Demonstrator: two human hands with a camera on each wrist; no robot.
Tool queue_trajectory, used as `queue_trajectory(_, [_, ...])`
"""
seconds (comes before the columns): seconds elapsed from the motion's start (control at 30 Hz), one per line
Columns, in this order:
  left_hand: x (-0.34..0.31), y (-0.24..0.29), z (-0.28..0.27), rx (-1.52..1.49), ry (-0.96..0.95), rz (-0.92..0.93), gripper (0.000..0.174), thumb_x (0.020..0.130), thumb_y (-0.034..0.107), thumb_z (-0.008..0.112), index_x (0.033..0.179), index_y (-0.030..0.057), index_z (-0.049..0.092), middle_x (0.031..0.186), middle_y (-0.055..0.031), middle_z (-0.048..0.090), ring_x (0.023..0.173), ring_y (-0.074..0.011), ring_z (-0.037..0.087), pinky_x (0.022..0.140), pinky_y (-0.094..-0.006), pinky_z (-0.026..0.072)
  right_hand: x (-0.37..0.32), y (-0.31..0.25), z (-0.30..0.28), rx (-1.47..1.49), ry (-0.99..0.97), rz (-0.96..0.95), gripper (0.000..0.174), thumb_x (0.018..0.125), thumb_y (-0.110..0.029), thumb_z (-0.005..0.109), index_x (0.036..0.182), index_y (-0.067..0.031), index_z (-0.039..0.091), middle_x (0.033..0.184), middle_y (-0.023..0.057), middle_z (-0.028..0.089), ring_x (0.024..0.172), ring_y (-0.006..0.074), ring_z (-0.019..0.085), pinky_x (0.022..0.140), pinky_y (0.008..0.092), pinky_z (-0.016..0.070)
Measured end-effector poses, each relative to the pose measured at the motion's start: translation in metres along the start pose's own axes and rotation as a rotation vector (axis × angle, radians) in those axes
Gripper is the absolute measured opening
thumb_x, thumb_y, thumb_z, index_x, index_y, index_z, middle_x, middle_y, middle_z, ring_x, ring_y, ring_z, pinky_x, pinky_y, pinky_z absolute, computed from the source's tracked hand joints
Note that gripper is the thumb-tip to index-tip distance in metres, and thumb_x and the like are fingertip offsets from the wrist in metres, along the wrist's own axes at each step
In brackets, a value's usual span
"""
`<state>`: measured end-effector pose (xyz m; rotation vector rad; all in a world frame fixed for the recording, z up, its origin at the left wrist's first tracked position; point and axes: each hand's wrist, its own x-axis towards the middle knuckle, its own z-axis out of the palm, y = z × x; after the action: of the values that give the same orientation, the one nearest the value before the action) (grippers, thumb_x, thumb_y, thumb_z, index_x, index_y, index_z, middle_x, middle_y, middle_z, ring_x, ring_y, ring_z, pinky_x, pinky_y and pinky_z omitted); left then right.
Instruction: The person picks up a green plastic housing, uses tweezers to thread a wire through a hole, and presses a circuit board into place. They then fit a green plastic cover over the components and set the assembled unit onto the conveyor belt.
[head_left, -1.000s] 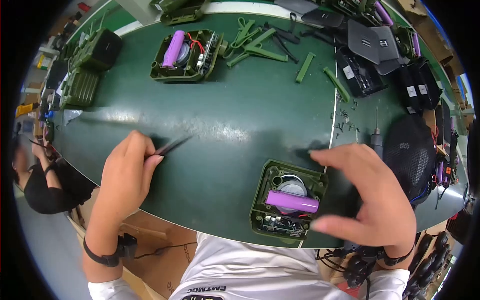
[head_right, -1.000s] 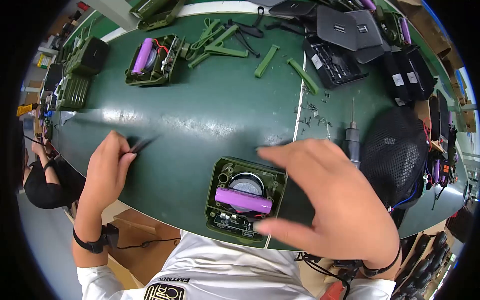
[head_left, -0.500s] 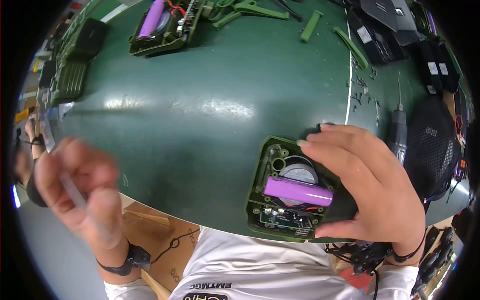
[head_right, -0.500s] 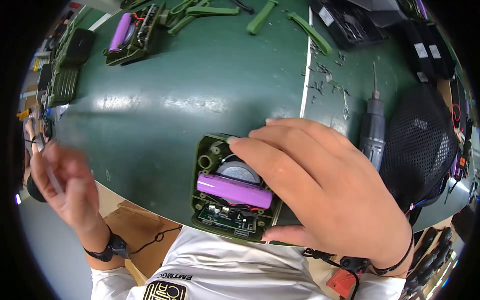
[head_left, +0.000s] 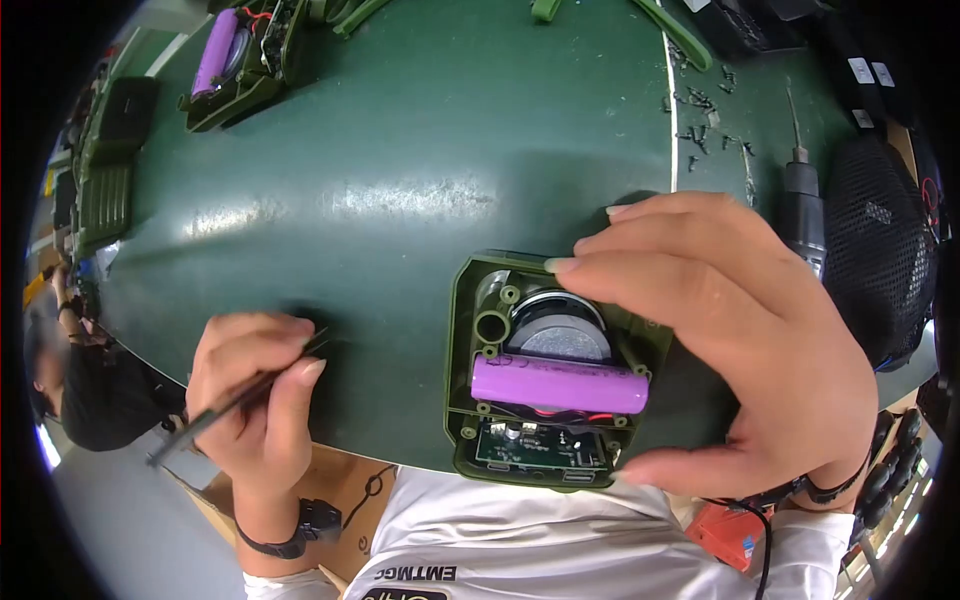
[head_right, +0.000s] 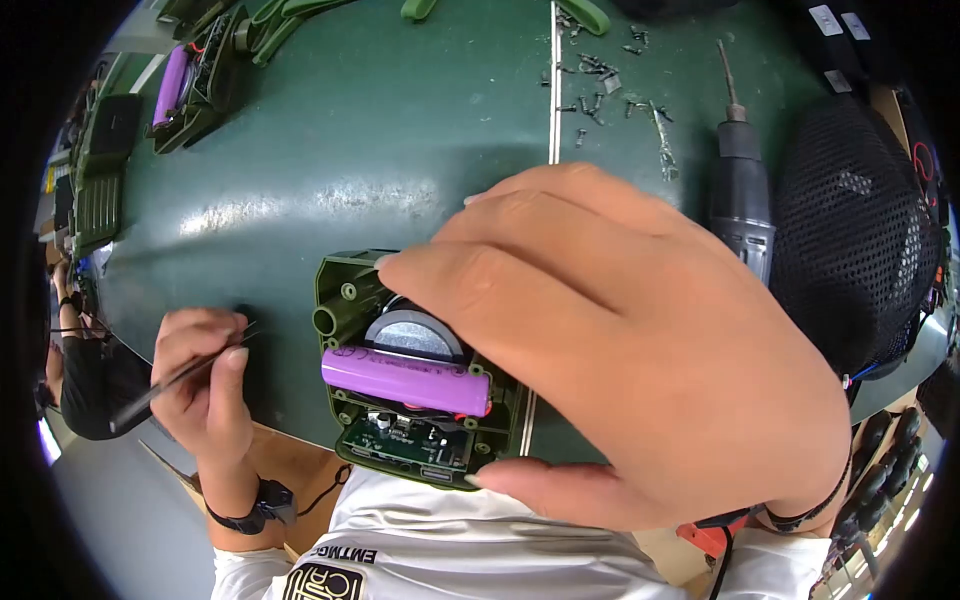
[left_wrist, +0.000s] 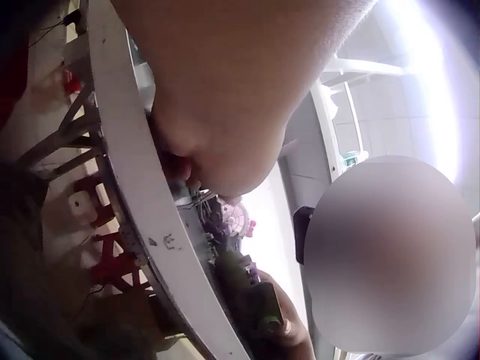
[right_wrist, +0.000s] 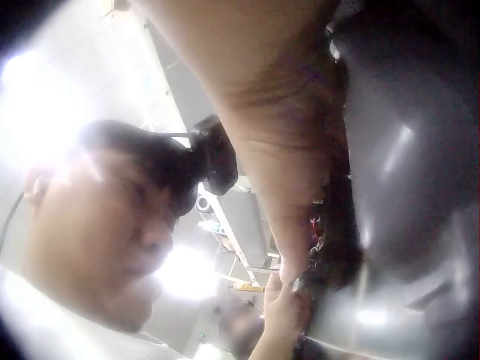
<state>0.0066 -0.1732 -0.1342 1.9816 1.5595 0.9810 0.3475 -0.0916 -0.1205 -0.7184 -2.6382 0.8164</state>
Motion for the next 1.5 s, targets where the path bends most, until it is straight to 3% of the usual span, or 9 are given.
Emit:
queue_trajectory(0.1, [-0.01, 0.017, 0.007, -0.289, 0.068, 0.018, 0.019, 0.089, 0.001, 0.074, 0.097, 0.0031, 0.057, 0.093, -0.0139, 0.064, 0.081, -0.0271, 0.07, 0.073, -0.0362, 0.0605, 0.01, -0.012, -0.009, 0.189, 0.034, 0.052, 0.078, 0.066, -0.039, 0.088, 0.127, 0.0039, 0.063, 0.123, 0.0181, 0.068, 0.111, 0.0429, 0.063, 0.099, 0.0543, 0.0495])
queue_trajectory(0.2, [-0.019, 0.036, 0.025, -0.647, 0.058, -0.068, 0.028, 0.093, 0.01, 0.077, 0.096, 0.0062, 0.049, 0.092, -0.0137, 0.064, 0.077, -0.0279, 0.07, 0.072, -0.0382, 0.0639, 0.011, -0.016, -0.009, -0.01, -0.074, 0.042, 0.074, 0.067, -0.036, 0.087, 0.125, 0.0038, 0.063, 0.123, 0.0183, 0.068, 0.11, 0.0436, 0.063, 0.1, 0.0552, 0.0481])
queue_trajectory(0.23, [-0.018, 0.033, 0.024, -0.758, -0.056, -0.055, 0.028, 0.085, -0.009, 0.078, 0.101, 0.001, 0.057, 0.097, -0.0187, 0.068, 0.095, -0.0357, 0.075, 0.082, -0.0425, 0.0657, 0.013, -0.019, -0.009, 0.023, -0.044, 0.094, 0.073, 0.068, -0.036, 0.087, 0.125, 0.0038, 0.063, 0.122, 0.0181, 0.069, 0.11, 0.0434, 0.063, 0.101, 0.0549, 0.0478])
queue_trajectory(0.33, [-0.021, 0.036, 0.034, -0.808, -0.013, -0.091, 0.03, 0.083, -0.013, 0.077, 0.103, -0.0003, 0.058, 0.099, -0.0215, 0.068, 0.093, -0.0363, 0.075, 0.083, -0.0444, 0.0655, 0.014, -0.018, -0.007, 0.067, -0.012, 0.139, 0.073, 0.069, -0.038, 0.086, 0.125, 0.0041, 0.064, 0.122, 0.0175, 0.069, 0.109, 0.0425, 0.064, 0.101, 0.0546, 0.0474])
queue_trajectory(0.53, [-0.014, 0.038, 0.041, -0.795, -0.061, -0.016, 0.032, 0.079, -0.015, 0.079, 0.1, -0.0008, 0.059, 0.097, -0.0216, 0.07, 0.088, -0.0361, 0.075, 0.075, -0.0434, 0.0657, 0.015, -0.019, -0.007, 0.099, -0.037, 0.153, 0.075, 0.07, -0.042, 0.084, 0.125, 0.0039, 0.064, 0.118, 0.0188, 0.069, 0.108, 0.0406, 0.064, 0.101, 0.0553, 0.047])
queue_trajectory(0.57, [-0.007, 0.031, 0.038, -0.712, -0.174, 0.075, 0.028, 0.089, -0.004, 0.076, 0.101, 0.0027, 0.051, 0.095, -0.0199, 0.067, 0.082, -0.0313, 0.073, 0.076, -0.0403, 0.0641, 0.015, -0.02, -0.007, 0.074, -0.035, 0.156, 0.075, 0.07, -0.042, 0.084, 0.125, 0.0038, 0.064, 0.118, 0.0192, 0.069, 0.108, 0.0404, 0.064, 0.101, 0.0555, 0.0472])
queue_trajectory(0.8, [-0.01, 0.039, 0.039, -0.613, -0.169, 0.021, 0.03, 0.089, -0.003, 0.077, 0.1, 0.0046, 0.05, 0.093, -0.0172, 0.067, 0.082, -0.029, 0.073, 0.076, -0.0395, 0.0638, 0.016, -0.02, -0.006, 0.064, -0.04, 0.154, 0.075, 0.07, -0.04, 0.083, 0.128, 0.0028, 0.063, 0.118, 0.0193, 0.067, 0.109, 0.04, 0.063, 0.099, 0.0554, 0.0481])
queue_trajectory(0.87, [-0.015, 0.037, 0.046, -0.69, -0.061, 0.026, 0.04, 0.073, -0.01, 0.085, 0.101, 0.0033, 0.059, 0.097, -0.015, 0.072, 0.084, -0.0307, 0.076, 0.071, -0.0405, 0.0663, 0.015, -0.019, -0.007, 0.067, -0.047, 0.153, 0.075, 0.069, -0.039, 0.083, 0.128, 0.0022, 0.063, 0.119, 0.0192, 0.067, 0.109, 0.04, 0.062, 0.099, 0.0552, 0.0482])
queue_trajectory(1.5, [-0.013, 0.037, 0.04, -0.621, -0.136, 0.06, 0.04, 0.076, -0.009, 0.082, 0.105, 0.0033, 0.058, 0.098, -0.0165, 0.071, 0.087, -0.032, 0.075, 0.08, -0.0461, 0.0653, 0.012, -0.018, -0.004, 0.065, -0.006, 0.15, 0.075, 0.065, -0.035, 0.084, 0.128, 0.0009, 0.065, 0.122, 0.0197, 0.066, 0.109, 0.0406, 0.063, 0.096, 0.051, 0.0503])
